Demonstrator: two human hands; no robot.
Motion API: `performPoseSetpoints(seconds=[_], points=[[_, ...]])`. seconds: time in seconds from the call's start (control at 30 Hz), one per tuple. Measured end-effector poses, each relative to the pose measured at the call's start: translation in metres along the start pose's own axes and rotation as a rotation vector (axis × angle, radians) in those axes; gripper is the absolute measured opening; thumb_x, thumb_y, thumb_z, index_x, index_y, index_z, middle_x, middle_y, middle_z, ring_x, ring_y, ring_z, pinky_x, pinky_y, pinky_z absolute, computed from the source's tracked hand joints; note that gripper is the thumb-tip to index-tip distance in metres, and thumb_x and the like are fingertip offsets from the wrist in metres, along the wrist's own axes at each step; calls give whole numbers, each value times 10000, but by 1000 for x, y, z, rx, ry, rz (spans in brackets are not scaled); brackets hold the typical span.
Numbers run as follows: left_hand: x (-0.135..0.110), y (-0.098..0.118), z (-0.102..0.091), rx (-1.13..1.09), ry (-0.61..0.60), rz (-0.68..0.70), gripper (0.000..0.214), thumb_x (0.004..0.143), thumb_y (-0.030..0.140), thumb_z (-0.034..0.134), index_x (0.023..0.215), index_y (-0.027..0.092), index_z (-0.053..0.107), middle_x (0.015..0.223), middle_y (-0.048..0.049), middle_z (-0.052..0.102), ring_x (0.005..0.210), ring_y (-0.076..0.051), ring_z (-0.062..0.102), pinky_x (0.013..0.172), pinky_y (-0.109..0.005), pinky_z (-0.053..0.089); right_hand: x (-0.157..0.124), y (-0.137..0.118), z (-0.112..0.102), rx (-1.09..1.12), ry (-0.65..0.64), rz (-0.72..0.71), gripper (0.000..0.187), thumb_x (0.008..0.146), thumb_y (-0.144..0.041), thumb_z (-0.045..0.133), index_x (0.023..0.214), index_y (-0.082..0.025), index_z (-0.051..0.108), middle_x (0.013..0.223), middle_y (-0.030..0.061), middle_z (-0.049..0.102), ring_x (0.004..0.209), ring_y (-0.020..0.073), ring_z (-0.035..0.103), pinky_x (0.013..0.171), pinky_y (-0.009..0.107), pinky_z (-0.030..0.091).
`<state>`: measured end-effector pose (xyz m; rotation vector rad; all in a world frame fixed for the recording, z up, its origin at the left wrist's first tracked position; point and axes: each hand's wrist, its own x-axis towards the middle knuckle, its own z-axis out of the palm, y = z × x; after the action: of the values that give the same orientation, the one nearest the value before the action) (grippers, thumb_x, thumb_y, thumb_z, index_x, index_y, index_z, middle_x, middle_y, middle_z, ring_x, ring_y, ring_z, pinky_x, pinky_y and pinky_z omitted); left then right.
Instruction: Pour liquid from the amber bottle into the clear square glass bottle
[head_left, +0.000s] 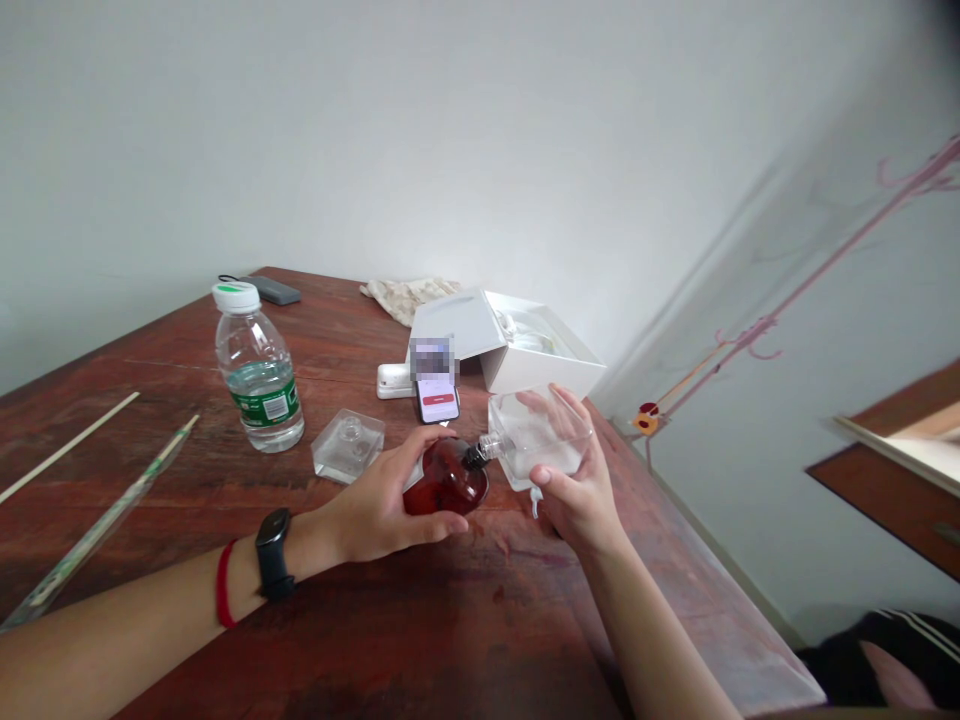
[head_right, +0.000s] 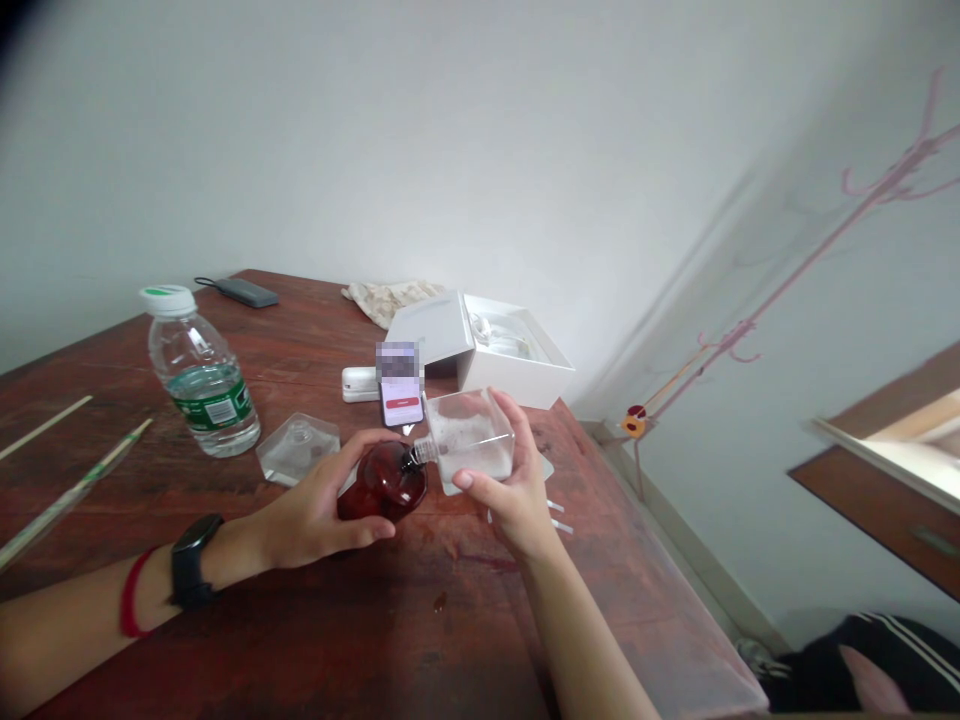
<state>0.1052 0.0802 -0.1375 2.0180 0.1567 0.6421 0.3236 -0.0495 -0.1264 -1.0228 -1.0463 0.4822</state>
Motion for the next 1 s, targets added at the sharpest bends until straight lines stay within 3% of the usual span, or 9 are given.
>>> performPoseSetpoints(seconds=[1.0], points=[[0,0,0,1,1,13,738,867,510,822,1433,233,439,1335,-119,685,1160,-325,701,1064,-483,528,0,-1,1,3,3,5,862,675,-497,971,1428,-389,564,1398,65,707,1364,361,615,1146,615,490]])
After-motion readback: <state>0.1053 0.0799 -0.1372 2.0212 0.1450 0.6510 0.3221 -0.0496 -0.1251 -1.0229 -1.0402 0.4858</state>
